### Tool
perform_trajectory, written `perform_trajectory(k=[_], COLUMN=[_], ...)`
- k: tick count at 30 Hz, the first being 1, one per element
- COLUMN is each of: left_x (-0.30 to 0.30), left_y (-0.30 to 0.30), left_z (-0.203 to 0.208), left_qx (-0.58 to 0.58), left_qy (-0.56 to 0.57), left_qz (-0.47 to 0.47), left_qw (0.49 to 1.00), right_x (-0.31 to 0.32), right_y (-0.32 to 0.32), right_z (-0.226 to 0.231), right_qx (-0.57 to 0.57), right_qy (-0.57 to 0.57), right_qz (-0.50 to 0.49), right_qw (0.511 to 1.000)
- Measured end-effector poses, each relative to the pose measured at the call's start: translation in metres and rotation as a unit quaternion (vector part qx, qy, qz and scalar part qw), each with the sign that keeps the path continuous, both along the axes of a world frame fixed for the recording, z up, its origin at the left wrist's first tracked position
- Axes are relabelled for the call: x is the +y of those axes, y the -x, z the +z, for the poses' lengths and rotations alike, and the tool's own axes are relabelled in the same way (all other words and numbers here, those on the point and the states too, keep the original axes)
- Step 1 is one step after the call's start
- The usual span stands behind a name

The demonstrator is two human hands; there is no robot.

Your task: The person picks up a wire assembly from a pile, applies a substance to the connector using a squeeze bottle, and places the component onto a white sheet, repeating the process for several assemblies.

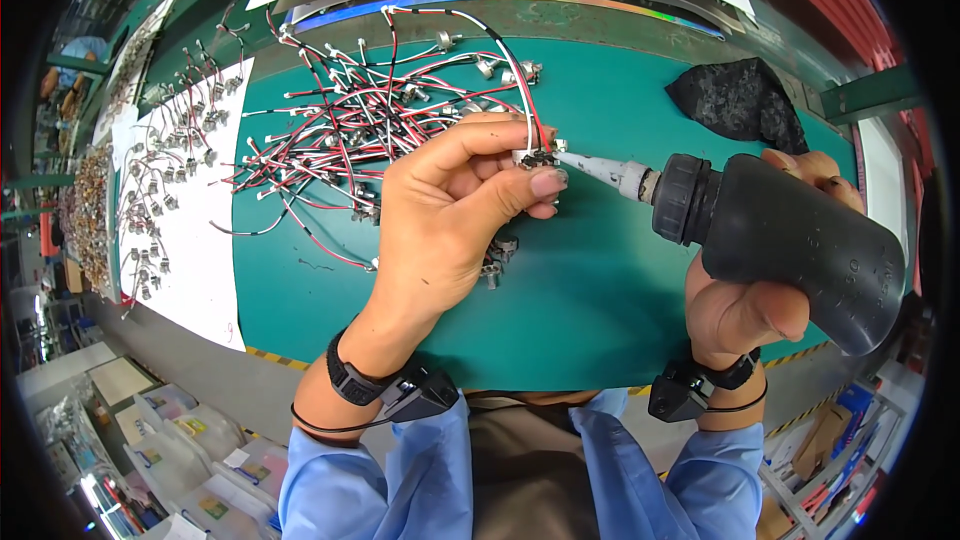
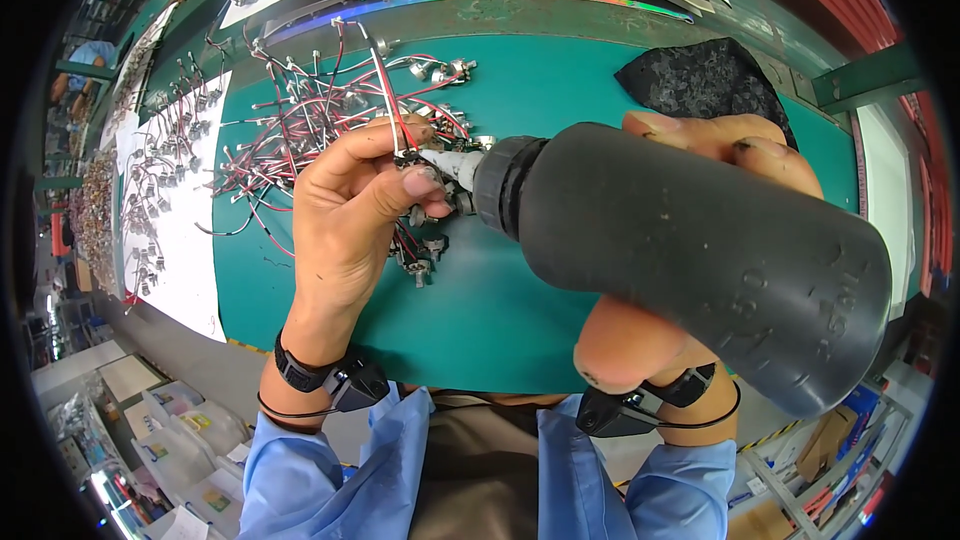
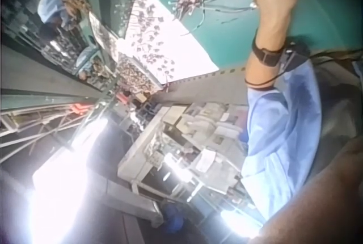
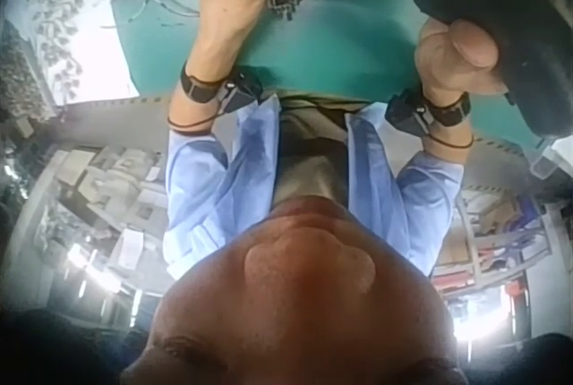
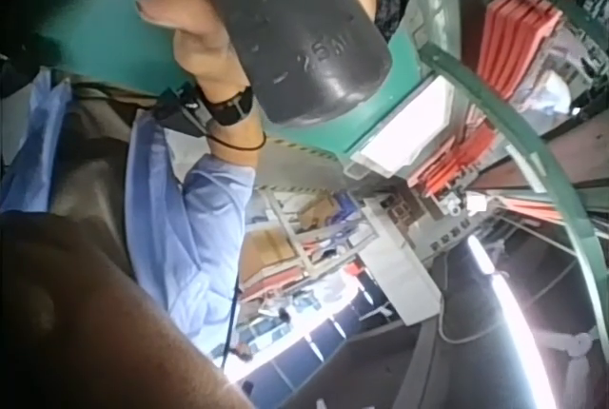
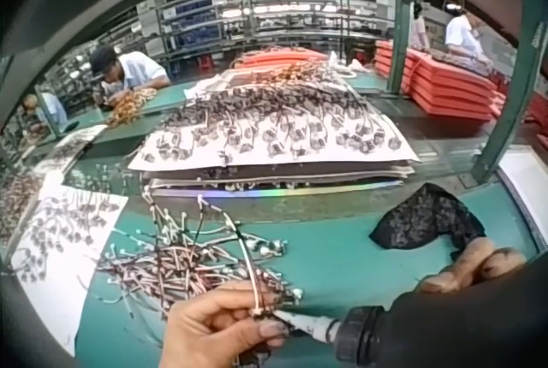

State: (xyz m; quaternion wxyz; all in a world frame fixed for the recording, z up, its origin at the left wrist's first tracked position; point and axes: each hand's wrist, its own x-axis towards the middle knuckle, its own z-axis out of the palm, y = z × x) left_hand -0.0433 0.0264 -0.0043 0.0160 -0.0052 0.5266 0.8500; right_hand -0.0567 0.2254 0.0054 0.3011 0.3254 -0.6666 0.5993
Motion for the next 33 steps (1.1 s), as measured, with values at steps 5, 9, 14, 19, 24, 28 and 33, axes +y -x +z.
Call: perform_trajectory(k=[5, 9, 14, 19, 24, 28, 33], left_x=[-0.001, -0.001, -0.001, -0.001, -0.001, -0.001, -0.002], left_y=[0.0, 0.0, 0.0, 0.0, 0.0, 0.0, 0.003], left_z=[0.0, 0.0, 0.001, 0.003, 0.005, 0.005, 0.004], left_qx=[-0.005, -0.004, -0.016, -0.016, -0.015, -0.018, 0.0], left_qy=[0.008, 0.013, 0.012, 0.026, 0.03, 0.026, -0.005], left_qz=[-0.006, -0.007, -0.012, -0.016, -0.022, -0.024, -0.029], left_qw=[1.0, 1.0, 1.0, 0.999, 0.999, 0.999, 1.0], right_x=[-0.001, 0.004, 0.005, 0.007, 0.005, -0.002, -0.017], right_y=[-0.002, -0.002, -0.002, -0.002, 0.0, 0.001, 0.004], right_z=[0.003, 0.005, 0.002, 0.003, 0.0, 0.0, 0.009], right_qx=[-0.014, -0.014, -0.001, -0.013, 0.0, 0.009, -0.063], right_qy=[-0.026, -0.06, -0.092, -0.089, -0.037, 0.003, 0.028], right_qz=[-0.031, -0.035, -0.043, -0.047, -0.031, -0.022, -0.173], right_qw=[0.999, 0.997, 0.995, 0.995, 0.999, 1.0, 0.983])
